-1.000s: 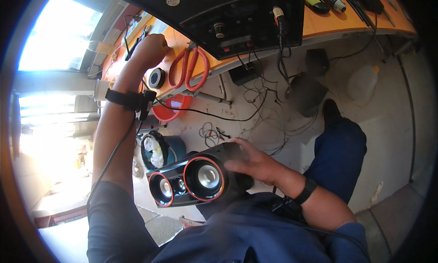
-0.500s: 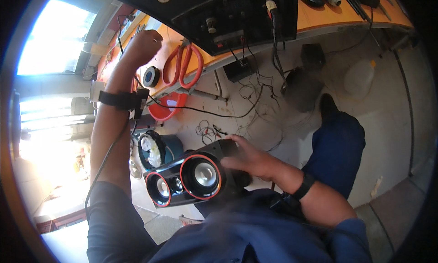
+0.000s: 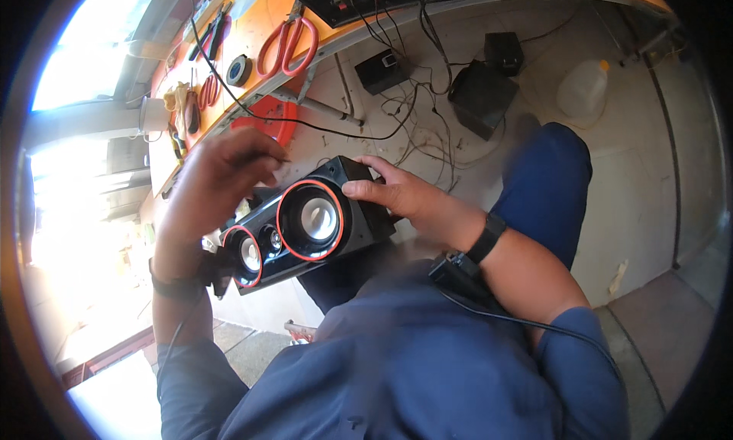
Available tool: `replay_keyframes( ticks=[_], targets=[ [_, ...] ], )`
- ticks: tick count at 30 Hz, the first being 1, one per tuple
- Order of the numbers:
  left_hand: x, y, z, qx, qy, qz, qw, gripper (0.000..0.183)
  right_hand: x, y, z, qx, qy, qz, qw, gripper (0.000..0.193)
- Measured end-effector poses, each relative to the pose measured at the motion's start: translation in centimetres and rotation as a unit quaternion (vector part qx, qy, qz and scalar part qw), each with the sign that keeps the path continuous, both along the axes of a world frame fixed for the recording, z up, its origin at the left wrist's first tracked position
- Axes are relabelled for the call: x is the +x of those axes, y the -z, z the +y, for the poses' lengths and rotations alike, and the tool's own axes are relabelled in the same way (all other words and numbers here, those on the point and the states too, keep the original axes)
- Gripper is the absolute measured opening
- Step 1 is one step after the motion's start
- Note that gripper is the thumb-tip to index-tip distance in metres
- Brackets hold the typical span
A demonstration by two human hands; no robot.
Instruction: The person holds a dual-speaker enclosure and uses a screwdriver to tighten screws on the speaker terminals. They rotate the enclosure to access different sides and continue fastening the terminals.
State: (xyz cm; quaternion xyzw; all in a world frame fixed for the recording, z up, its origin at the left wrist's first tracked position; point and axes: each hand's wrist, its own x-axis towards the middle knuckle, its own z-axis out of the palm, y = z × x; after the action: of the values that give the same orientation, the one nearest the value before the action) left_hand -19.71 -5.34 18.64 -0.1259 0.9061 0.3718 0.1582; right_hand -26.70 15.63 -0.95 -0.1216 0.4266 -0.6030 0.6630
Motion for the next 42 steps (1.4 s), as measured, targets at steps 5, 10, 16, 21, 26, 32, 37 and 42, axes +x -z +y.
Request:
replay_keyframes(
  ticks=[5,10,16,21,26,32,37,42],
  targets=[
    [0.6,2.6,1.7,-0.052,0.045,-0.024,0.997,0.014,0.7,-0.6,-0.1,0.008,0.025,0.003,1.0,0.094],
    [0.6,3.9,2.6,-0.111,0.069,0.009,0.991,0.014,0.7,-0.5,0.2,0.005,0.038,-0.011,0.999,0.095],
    [0.7,4.3,3.2,-0.137,0.061,0.011,0.989,0.015,0.8,-0.3,0.3,-0.001,0.028,-0.011,1.0,0.099],
    [0.4,4.6,3.4,-0.135,0.067,0.023,0.988,0.015,0.9,0.0,0.4,-0.006,0.032,-0.025,0.999,0.1],
    [0.1,4.8,3.6,-0.162,0.079,0.014,0.984,0.015,1.1,-0.2,0.5,-0.007,0.048,-0.027,0.998,0.099],
    [-0.5,4.7,3.8,-0.183,0.085,-0.004,0.979,0.013,1.1,-0.6,0.6,-0.007,0.063,-0.037,0.997,0.097],
    [-0.7,4.4,3.9,-0.218,0.081,-0.027,0.972,0.015,1.0,-0.8,0.7,-0.01,0.062,-0.043,0.997,0.098],
    [-0.8,4.3,3.9,-0.212,0.094,-0.029,0.972,0.015,1.0,-0.9,0.7,-0.003,0.057,-0.04,0.998,0.1]
  ],
)
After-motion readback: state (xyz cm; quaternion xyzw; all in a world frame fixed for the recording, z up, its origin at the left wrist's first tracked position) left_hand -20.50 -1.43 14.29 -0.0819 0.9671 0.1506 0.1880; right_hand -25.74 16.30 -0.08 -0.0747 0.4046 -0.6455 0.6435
